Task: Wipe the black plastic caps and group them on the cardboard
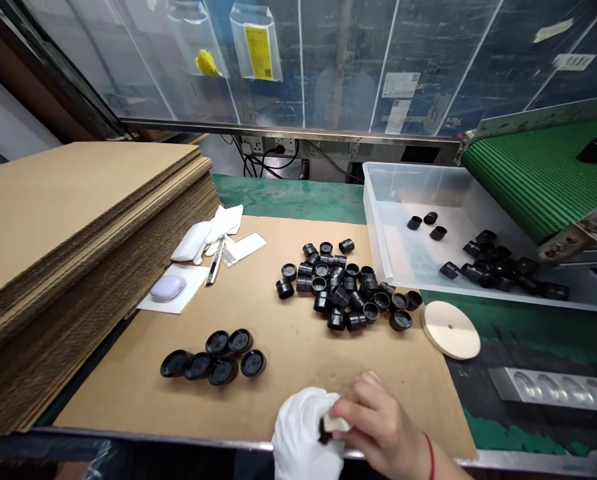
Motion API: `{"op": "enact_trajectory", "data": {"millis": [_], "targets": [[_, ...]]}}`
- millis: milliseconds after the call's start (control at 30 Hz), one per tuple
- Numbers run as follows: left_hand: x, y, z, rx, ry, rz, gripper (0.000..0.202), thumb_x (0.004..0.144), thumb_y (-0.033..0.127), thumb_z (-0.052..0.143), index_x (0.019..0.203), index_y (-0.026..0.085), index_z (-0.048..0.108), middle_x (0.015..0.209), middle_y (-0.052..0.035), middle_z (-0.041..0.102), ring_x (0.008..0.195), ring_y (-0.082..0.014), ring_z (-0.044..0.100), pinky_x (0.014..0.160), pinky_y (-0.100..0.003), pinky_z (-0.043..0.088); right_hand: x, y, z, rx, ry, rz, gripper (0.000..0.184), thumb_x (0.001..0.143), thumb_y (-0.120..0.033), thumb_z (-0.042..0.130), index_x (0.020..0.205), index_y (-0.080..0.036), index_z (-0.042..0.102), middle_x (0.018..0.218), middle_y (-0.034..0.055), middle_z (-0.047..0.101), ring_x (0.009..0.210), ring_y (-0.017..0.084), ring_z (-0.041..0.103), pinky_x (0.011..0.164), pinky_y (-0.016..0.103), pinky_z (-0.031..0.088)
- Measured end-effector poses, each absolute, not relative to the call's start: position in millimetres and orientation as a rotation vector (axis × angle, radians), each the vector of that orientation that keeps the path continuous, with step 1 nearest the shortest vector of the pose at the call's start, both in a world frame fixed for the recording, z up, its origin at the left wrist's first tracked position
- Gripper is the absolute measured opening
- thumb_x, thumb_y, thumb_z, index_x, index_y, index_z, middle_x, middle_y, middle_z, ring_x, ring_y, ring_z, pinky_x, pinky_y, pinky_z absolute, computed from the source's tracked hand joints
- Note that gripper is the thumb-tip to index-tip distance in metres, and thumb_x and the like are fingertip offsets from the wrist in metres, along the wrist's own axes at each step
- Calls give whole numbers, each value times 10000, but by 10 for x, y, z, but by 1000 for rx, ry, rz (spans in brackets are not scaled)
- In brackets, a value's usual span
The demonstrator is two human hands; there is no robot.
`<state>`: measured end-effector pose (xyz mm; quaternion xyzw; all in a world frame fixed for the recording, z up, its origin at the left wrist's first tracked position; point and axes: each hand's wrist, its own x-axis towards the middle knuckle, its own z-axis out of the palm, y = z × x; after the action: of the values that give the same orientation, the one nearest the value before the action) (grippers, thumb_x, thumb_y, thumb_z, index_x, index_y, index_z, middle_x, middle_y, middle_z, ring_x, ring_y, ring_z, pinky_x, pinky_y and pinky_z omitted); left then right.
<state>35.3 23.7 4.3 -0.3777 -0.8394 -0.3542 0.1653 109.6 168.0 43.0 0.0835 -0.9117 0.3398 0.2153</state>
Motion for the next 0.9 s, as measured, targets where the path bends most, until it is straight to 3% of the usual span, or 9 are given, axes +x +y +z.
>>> {"op": "enact_trajectory", "data": {"millis": [133, 300, 533, 733, 833, 900], "targets": [[352, 247, 92, -1151, -2354, -980, 141, 703, 208, 606, 841, 236, 610, 735, 6, 681, 674, -145, 660, 637, -252, 551, 1147, 1821, 434, 190, -2568, 996, 156, 922, -238, 476, 949, -171, 615, 682, 22, 494, 653, 161, 481, 604, 285, 410], [351, 271, 157, -1157, -2360, -1000, 122, 766, 228, 488, 768, 231, 610, 667, 13, 675, 603, -135, 656, 577, -246, 551, 1081, 1737, 404, 300, -2581, 969, 160, 904, -217, 468, 916, -189, 625, 678, 16, 512, 646, 153, 477, 631, 296, 401], [394, 246, 115, -1090, -2359, -1002, 242, 685, 109, 499, 848, 237, 623, 760, 1, 692, 696, -149, 672, 656, -266, 570, 1495, 2068, 418, 153, -2603, 853, 121, 875, -174, 528, 966, -203, 603, 657, 5, 499, 602, 153, 485, 558, 286, 399], [356, 249, 119, -1124, -2339, -956, 104, 726, 245, 568, 822, 228, 607, 721, -1, 695, 646, -158, 676, 604, -262, 577, 1385, 1690, 470, 34, -2410, 811, 136, 861, -180, 541, 976, -192, 614, 632, 11, 531, 601, 158, 487, 550, 290, 395], [328, 240, 137, -1173, -2291, -944, 169, 749, 373, 556, 814, 227, 611, 703, -9, 700, 611, -160, 677, 572, -252, 578, 1251, 1521, 397, 63, -2372, 817, 133, 886, -236, 516, 916, -177, 631, 621, 18, 524, 591, 156, 476, 542, 284, 387], [326, 229, 138, -1168, -2281, -933, 143, 734, 324, 559, 825, 229, 615, 726, -13, 706, 639, -164, 682, 599, -257, 581, 1260, 1527, 345, 64, -2358, 818, 136, 888, -222, 511, 907, -163, 631, 618, 20, 516, 587, 156, 465, 544, 283, 379]]}}
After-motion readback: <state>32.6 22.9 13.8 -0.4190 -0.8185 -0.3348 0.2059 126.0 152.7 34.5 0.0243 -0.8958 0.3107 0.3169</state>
